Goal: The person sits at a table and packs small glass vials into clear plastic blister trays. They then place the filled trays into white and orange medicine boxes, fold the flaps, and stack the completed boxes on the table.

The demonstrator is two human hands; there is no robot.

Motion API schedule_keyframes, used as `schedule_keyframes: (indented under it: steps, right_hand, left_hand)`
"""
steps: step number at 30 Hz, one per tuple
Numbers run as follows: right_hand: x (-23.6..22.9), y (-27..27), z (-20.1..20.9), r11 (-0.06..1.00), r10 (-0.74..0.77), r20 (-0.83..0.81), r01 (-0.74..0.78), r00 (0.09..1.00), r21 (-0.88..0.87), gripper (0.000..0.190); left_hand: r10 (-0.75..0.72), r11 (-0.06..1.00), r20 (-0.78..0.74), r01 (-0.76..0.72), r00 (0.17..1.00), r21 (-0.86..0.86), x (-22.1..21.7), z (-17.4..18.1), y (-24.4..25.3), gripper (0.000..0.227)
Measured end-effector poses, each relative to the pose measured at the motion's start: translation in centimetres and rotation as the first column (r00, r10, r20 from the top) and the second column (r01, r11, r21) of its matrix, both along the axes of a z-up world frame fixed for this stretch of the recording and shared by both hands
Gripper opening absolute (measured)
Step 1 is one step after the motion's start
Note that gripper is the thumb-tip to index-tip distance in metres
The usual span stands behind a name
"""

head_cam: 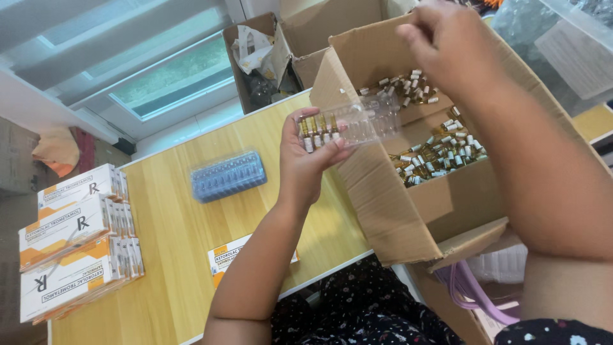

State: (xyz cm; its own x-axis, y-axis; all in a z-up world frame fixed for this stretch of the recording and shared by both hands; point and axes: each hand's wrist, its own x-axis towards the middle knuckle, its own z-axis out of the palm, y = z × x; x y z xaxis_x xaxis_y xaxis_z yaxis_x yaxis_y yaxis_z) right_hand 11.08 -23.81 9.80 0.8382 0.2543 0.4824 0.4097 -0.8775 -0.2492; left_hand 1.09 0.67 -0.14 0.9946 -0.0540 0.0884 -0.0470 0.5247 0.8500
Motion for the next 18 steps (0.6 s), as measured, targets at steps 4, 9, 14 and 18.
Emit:
schedule_keyframes:
  steps: [4, 9, 14, 18]
  right_hand:
    - [3.9, -2.9, -5.8, 0.845, -0.351, -0.434, 0.081, 0.830, -0.528, 0.025]
    - [5.4, -2.2, -15.8, 0.658, -0.417, -0.737, -0.383, 0.531, -0.648, 0.046]
    - [6.1, -2.3, -18.7, 0.620, -0.370, -0.779, -0.490, 0.507, -0.613, 0.041]
    - [6.6, -2.9, -18.1, 0.680, -0.344, -0.793, -0.449, 0.503, -0.580, 0.038]
  left_hand:
    - [0.028, 0.997, -0.033, -0.031, 0.999, -0.067, 0.4, -0.1, 0.1, 0.055]
    - [0.040, 0.992, 0.004, -0.039, 0.999, -0.123, 0.2, -0.3, 0.3, 0.054]
    - [0.057, 0.987, -0.002, -0.057, 0.998, -0.151, 0.2, -0.1, 0.6, 0.055]
    - [0.063, 0.987, -0.006, -0.063, 0.998, -0.145, 0.1, -0.1, 0.5, 0.058]
